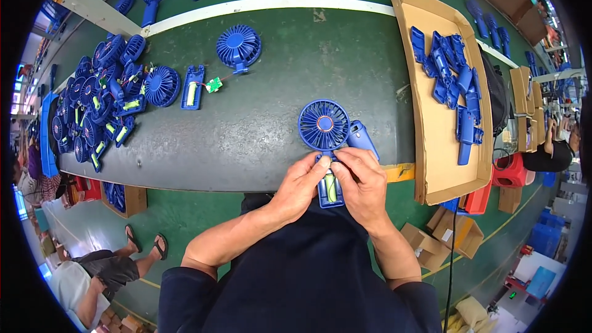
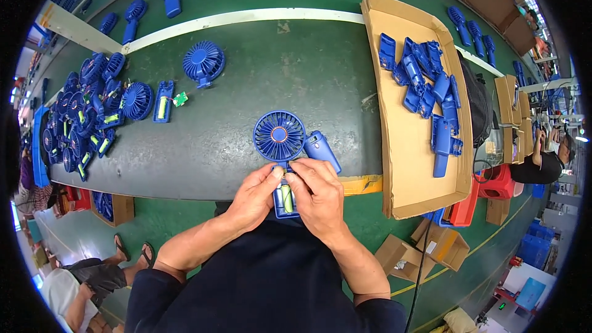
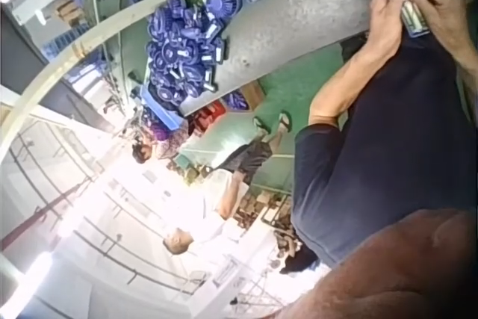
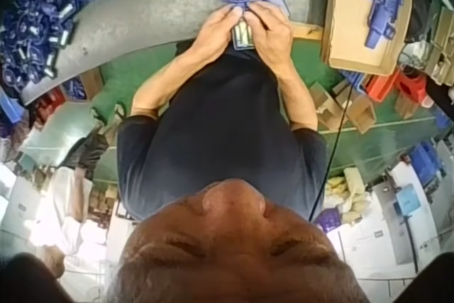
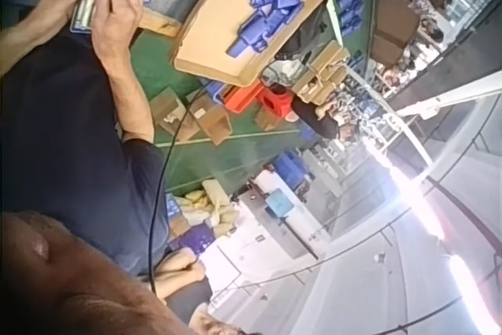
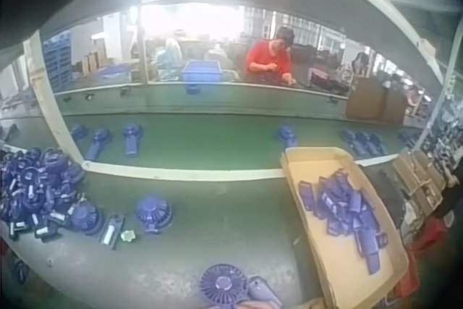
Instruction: The person assembles handheld fans by seating the battery and circuit components into the handle base, snapping on casing covers from a box, and placing the assembled fans onto the conveyor belt.
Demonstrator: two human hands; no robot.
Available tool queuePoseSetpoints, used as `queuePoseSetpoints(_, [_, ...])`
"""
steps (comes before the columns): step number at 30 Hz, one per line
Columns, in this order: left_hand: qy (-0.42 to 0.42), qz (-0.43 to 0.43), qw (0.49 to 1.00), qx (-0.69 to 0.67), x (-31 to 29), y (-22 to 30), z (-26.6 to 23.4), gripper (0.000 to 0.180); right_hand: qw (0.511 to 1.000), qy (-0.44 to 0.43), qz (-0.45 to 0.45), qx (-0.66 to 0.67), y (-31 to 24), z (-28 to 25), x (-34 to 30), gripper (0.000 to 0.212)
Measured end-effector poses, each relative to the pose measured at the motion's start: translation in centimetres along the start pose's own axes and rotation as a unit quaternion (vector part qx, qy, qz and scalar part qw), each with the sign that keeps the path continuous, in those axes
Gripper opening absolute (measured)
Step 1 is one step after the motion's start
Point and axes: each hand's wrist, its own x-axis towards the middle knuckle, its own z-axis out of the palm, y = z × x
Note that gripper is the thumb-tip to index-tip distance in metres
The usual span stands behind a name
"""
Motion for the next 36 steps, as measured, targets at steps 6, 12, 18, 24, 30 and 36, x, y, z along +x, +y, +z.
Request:
queuePoseSetpoints(6, [0.003, 0.017, 0.999, 0.038, -0.1, -0.6, -0.6, 0.030, 0.997, 0.000, 0.051, 0.050, -0.2, 0.4, -0.3, 0.017])
queuePoseSetpoints(12, [0.018, 0.019, 0.998, -0.048, -0.6, 0.0, 0.3, 0.029, 0.998, 0.052, -0.032, 0.003, 0.0, -0.2, 0.0, 0.014])
queuePoseSetpoints(18, [0.037, 0.030, 0.994, -0.103, -0.7, 0.3, 1.3, 0.028, 0.947, 0.041, -0.074, -0.309, 2.7, -1.7, 0.2, 0.050])
queuePoseSetpoints(24, [0.053, 0.044, 0.993, -0.098, 0.0, -0.5, 2.0, 0.025, 0.940, 0.030, -0.079, -0.332, 2.7, -2.0, 0.1, 0.049])
queuePoseSetpoints(30, [0.054, 0.045, 0.993, -0.093, 0.3, -0.6, 2.1, 0.025, 0.940, 0.024, -0.099, -0.326, 3.0, -2.1, 0.5, 0.046])
queuePoseSetpoints(36, [0.047, 0.041, 0.993, -0.095, 0.3, -0.4, 2.2, 0.026, 0.944, 0.021, -0.110, -0.310, 3.2, -2.1, 0.5, 0.045])
